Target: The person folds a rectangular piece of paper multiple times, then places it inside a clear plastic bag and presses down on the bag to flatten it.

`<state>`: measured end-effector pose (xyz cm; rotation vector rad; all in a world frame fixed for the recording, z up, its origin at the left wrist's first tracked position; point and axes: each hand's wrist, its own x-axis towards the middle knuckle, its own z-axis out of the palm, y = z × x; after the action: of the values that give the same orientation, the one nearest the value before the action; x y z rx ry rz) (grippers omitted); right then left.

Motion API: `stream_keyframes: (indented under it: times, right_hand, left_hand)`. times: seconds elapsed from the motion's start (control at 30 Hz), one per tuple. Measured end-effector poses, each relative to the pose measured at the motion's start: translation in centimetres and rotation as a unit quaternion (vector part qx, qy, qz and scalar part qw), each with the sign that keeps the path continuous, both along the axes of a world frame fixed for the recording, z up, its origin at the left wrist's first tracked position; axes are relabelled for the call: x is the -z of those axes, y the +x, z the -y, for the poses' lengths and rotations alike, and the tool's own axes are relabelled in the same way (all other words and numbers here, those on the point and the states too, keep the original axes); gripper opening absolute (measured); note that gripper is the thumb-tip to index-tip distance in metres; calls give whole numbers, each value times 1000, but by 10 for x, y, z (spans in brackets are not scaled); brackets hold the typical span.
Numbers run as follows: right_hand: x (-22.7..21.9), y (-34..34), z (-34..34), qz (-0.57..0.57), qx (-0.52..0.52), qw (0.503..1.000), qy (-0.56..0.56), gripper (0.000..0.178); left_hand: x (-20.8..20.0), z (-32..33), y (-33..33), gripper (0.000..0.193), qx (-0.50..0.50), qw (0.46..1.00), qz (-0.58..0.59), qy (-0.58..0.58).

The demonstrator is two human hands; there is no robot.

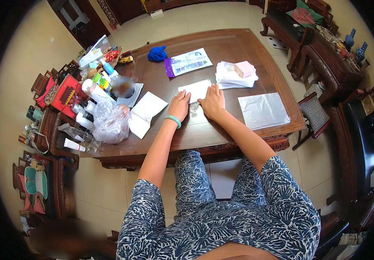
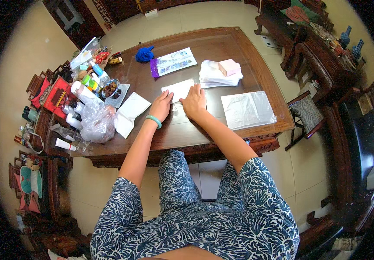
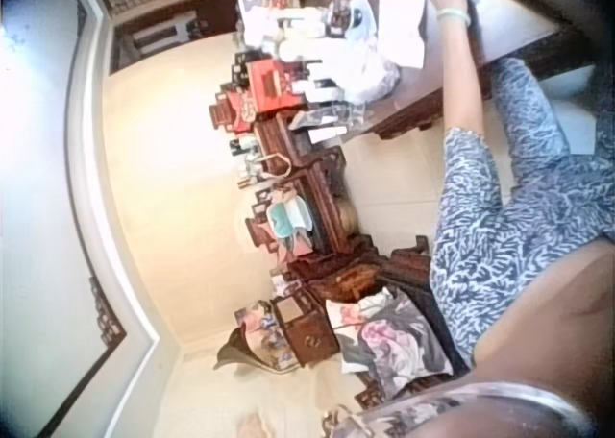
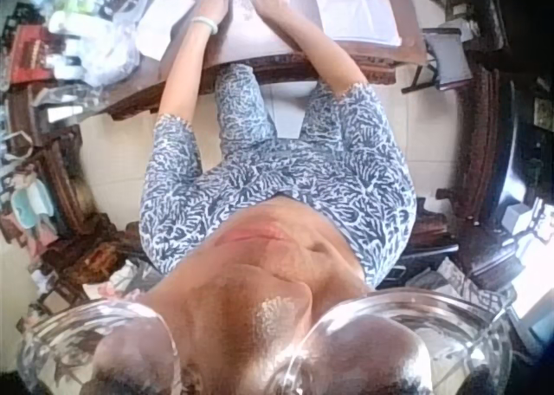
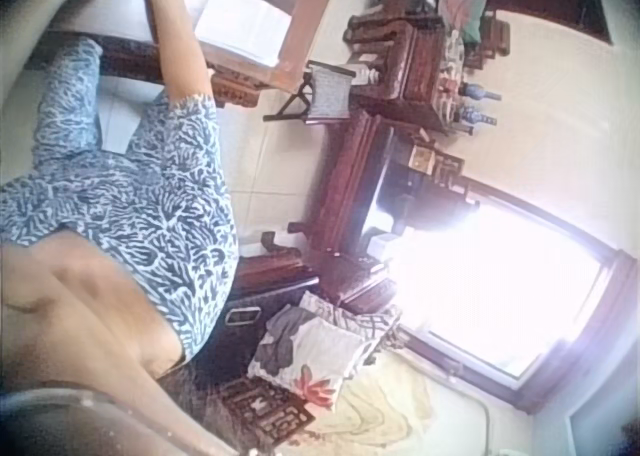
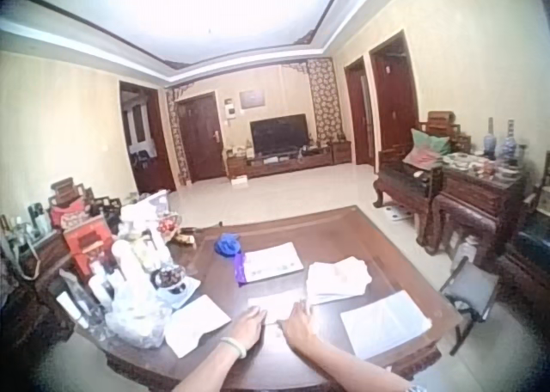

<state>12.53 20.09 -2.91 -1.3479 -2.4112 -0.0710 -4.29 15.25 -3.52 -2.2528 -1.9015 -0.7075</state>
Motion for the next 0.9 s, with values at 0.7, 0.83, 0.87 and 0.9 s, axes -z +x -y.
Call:
stream_keyframes:
  times: [0.7,0.83,0.87,0.9]
  right_hand:
    - [-39,143,63,-381,28,924,-25,21]
    - [-34,207,92,-351,77,932,50,18]
    - [-36,218,98,-330,107,936,52,18]
    - [-32,231,102,-321,126,937,51,18]
  left_hand:
    - [-39,52,43,36,-36,979,188,66]
    - [-62,84,121,15,84,958,275,17]
    - [-59,86,135,17,115,956,271,3]
    - [-55,88,149,18,145,953,267,-10]
